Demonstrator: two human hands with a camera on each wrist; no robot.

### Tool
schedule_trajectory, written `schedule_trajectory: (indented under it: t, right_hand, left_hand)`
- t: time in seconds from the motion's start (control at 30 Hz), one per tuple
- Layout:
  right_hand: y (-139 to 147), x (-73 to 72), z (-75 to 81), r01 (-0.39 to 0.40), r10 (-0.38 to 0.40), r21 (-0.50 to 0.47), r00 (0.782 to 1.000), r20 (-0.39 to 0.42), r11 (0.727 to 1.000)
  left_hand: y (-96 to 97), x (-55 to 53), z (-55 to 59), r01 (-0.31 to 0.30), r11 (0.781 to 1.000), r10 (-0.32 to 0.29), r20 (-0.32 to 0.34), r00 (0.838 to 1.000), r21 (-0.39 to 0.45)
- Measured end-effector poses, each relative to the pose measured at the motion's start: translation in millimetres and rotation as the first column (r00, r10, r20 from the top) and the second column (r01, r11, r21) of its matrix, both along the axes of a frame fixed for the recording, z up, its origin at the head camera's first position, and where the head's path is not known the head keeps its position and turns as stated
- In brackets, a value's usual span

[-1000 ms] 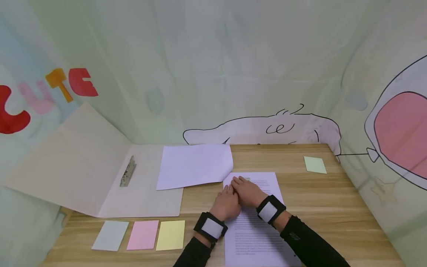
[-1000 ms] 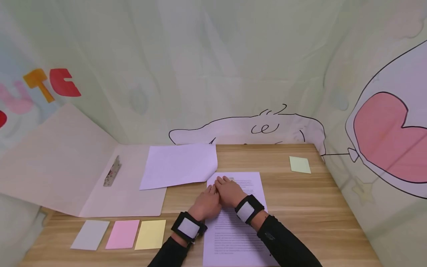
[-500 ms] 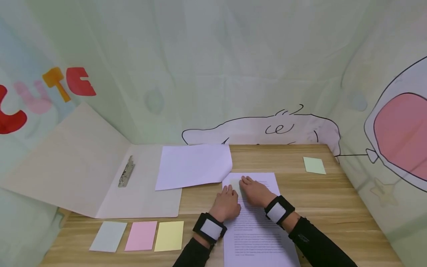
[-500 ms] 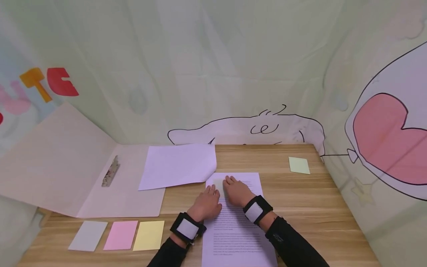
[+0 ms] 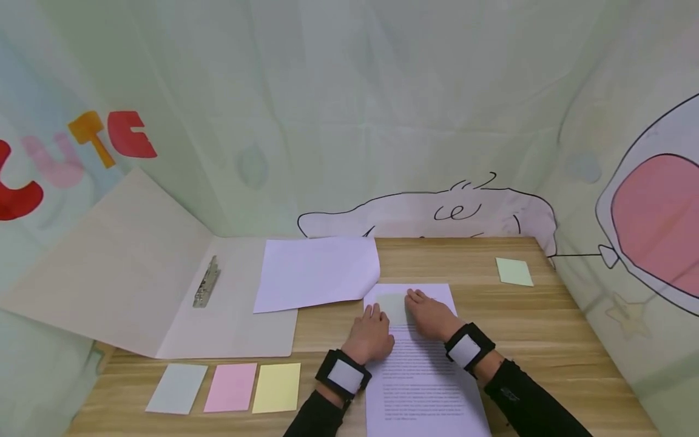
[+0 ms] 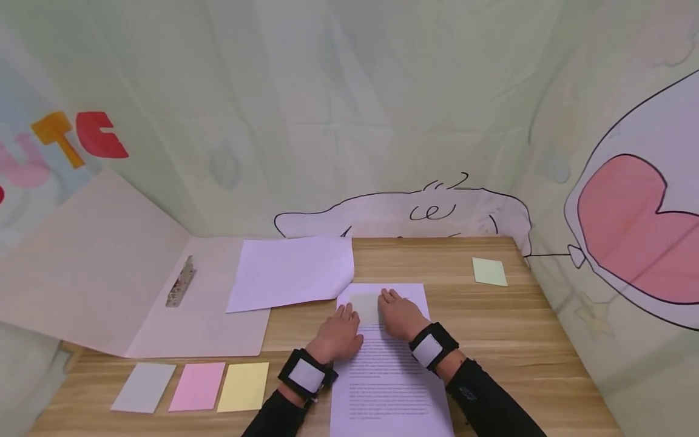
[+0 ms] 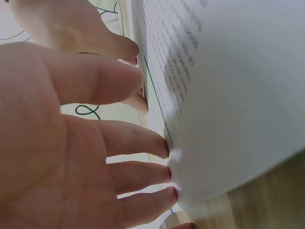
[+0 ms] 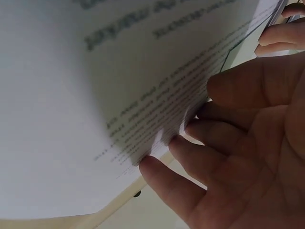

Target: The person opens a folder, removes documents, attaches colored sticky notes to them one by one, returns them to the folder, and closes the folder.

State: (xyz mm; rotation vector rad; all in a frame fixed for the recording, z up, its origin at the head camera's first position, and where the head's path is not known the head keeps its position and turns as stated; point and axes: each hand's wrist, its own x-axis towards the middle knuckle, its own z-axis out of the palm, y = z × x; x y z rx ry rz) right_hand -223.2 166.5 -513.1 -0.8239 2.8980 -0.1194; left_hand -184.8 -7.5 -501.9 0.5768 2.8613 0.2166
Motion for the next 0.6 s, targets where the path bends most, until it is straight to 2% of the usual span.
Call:
schedule_trajectory:
  t: [0.17, 0.23, 0.3, 0.37, 0.4, 0.5, 0.6]
  right_hand:
    - [10.7, -4.2, 0.3, -0.014, 0.015, -0.122, 1.0, 0.008, 0.992]
    - [21.2, -8.9, 1.2, -0.003, 0.001, -0.196, 1.0, -0.01, 0.981]
    - [35.4, -15.3, 2.1, 0.034, -0.046, -0.237, 0.998, -0.048, 0.971]
    - [50.5, -23.1, 3.3, 0.08, -0.102, -0.237, 0.992, -0.081, 0.968]
    - [58.0, -26.8, 5.7, 0.122, -0.142, -0.228, 0.987, -0.073, 0.966]
    - [82.5, -39.3, 9.8, 0.21, -0.224, -0.149, 0.971, -0.079, 0.966]
    - [105.9, -51.8, 14.4, 0.31, -0.315, -0.094, 0.948, -0.051, 0.946]
  left_hand:
    - [-2.7, -2.3, -1.3, 0.009, 0.999, -0.008, -0.027, 1.0, 0.035]
    - [-3.6, -3.3, -1.6, 0.009, 0.998, -0.007, -0.036, 0.999, 0.056]
    - [-4.2, -4.3, -1.3, 0.012, 0.997, -0.008, -0.043, 0.999, 0.075]
    - [-5.2, -4.7, -1.0, 0.015, 0.996, -0.011, -0.045, 0.999, 0.083]
    - [-5.6, -4.8, -0.1, 0.015, 0.996, -0.012, -0.038, 0.999, 0.086]
    - [-6.9, -5.2, 3.1, 0.011, 0.995, -0.011, -0.005, 1.0, 0.096]
    - [-9.3, -5.1, 8.1, -0.003, 0.994, 0.0, 0.026, 1.0, 0.112]
